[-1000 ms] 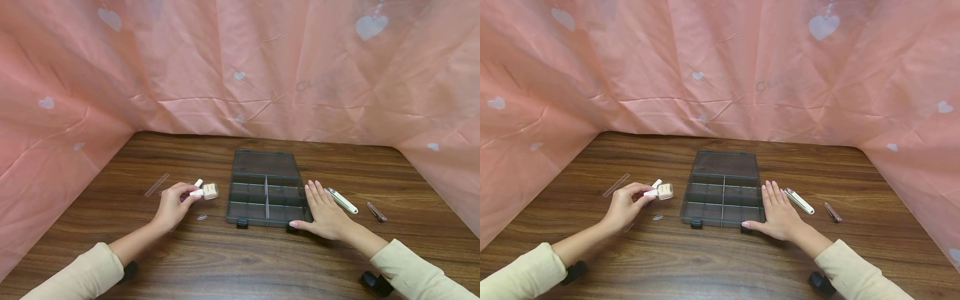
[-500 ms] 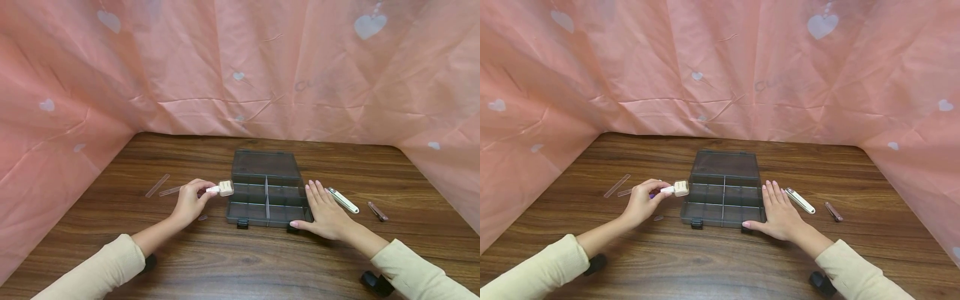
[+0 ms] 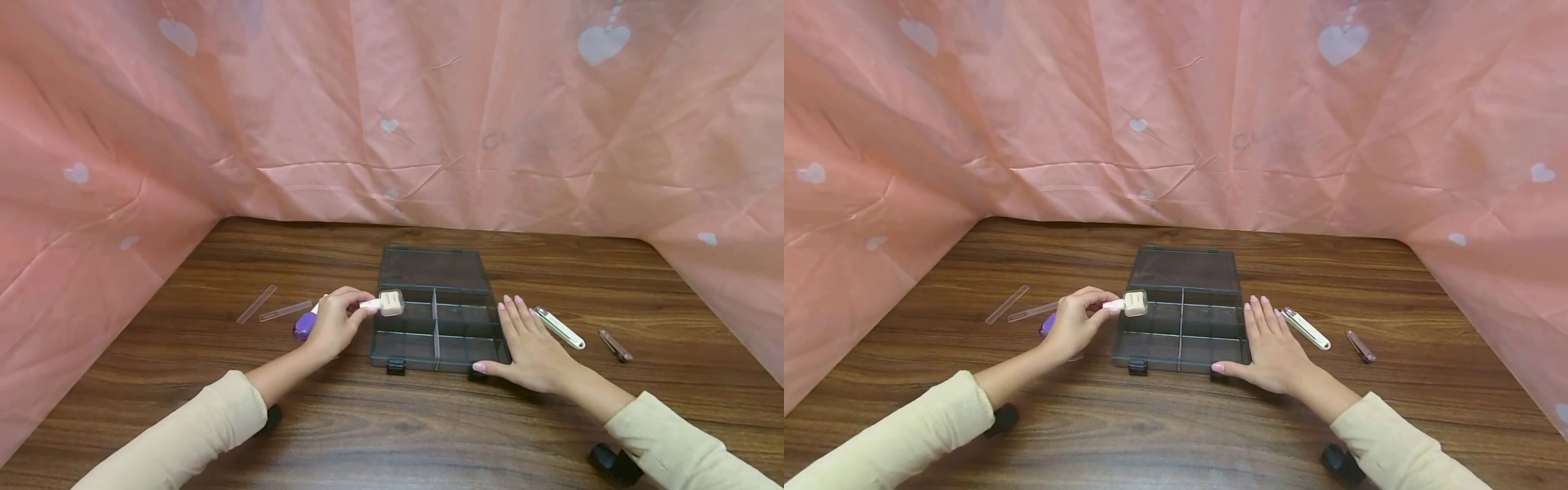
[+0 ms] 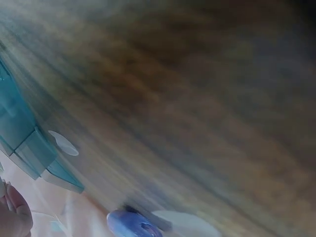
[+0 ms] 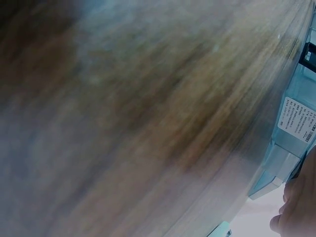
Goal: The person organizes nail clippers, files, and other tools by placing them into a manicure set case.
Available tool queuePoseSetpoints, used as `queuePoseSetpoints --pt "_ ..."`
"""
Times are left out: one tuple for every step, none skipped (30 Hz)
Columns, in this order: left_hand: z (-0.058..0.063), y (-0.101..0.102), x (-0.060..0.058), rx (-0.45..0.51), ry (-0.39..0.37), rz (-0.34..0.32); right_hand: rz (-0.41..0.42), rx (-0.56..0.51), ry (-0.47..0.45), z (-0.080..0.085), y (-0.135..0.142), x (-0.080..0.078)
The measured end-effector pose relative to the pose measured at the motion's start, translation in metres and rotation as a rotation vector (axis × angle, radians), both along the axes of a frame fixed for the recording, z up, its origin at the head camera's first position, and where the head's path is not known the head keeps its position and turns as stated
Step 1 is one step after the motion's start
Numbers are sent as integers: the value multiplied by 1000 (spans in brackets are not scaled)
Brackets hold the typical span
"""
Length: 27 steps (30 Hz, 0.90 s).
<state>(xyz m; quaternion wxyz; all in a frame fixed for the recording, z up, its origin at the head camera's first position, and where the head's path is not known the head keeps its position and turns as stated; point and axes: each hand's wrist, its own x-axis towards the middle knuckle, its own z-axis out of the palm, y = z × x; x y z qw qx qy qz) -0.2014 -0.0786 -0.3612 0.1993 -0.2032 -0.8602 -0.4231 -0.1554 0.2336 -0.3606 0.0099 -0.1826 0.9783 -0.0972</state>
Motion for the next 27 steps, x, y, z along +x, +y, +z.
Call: queuePoseSetpoints --pt "0 1 -1 1 0 -4 -1 -1 0 0 0 0" --pt "1 2 -1 2 -3 -7 -1 -2 -1 0 0 0" --pt "1 4 -2 0 1 -12 -1 -2 -1 0 0 0" --pt "1 5 -3 0 -2 -15 -2 -4 -1 0 0 0" --pt "2 6 -3 -3 -4 -18 -3 -6 -2 0 0 0" --pt "2 7 -4 -6 -6 -19 -4 -5 -2 0 0 0" --pt "2 9 -5 -9 -9 -20 -4 -5 -1 0 0 0" --pt "2 10 -6 -13 -6 -21 -4 -4 -1 0 0 0" --pt "2 11 -6 -18 -5 -22 -4 -4 -1 0 -1 0" --pt "1 12 -7 -17 -9 -23 -4 -4 -1 0 -1 0" --pt "1 13 -8 -17 -11 -24 -4 -3 0 0 -1 0" --pt "1 14 -9 -17 -14 -24 -3 -2 0 0 -1 0" --pt "0 15 -10 -17 -17 -26 -3 -3 0 0 -1 0" --pt "0 16 -11 -20 -16 -28 -2 -3 0 0 -1 0" --pt "0 17 -12 -21 -20 -32 -2 -4 -1 0 -1 0" --pt "0 19 -13 -20 -25 -37 -1 -2 0 1 -1 0" --pt "0 19 -14 -27 -23 -44 -1 1 2 1 -1 0" --pt "0 20 -16 -34 -20 -49 -2 3 5 1 -1 0" --pt "0 22 -17 -40 -15 -57 -2 5 8 1 -1 0" --pt "0 23 -18 -47 -12 -65 -3 6 12 0 -1 0" --pt "1 24 -19 -54 -13 -74 -3 9 16 0 -1 -1" --pt "1 25 -21 -63 -15 -83 -4 10 20 0 -1 -1" --pt "2 27 -22 -80 -15 -92 -5 11 23 0 0 -1" --pt "3 28 -23 -96 -22 -99 -6 10 24 -1 0 -1" --pt "4 30 -23 -117 -30 -106 -6 9 25 -1 0 -1" --pt "5 31 -24 -139 -41 -113 -6 9 25 -1 0 -1" --pt "6 33 -25 -165 -47 -117 -7 9 25 -1 0 -1"
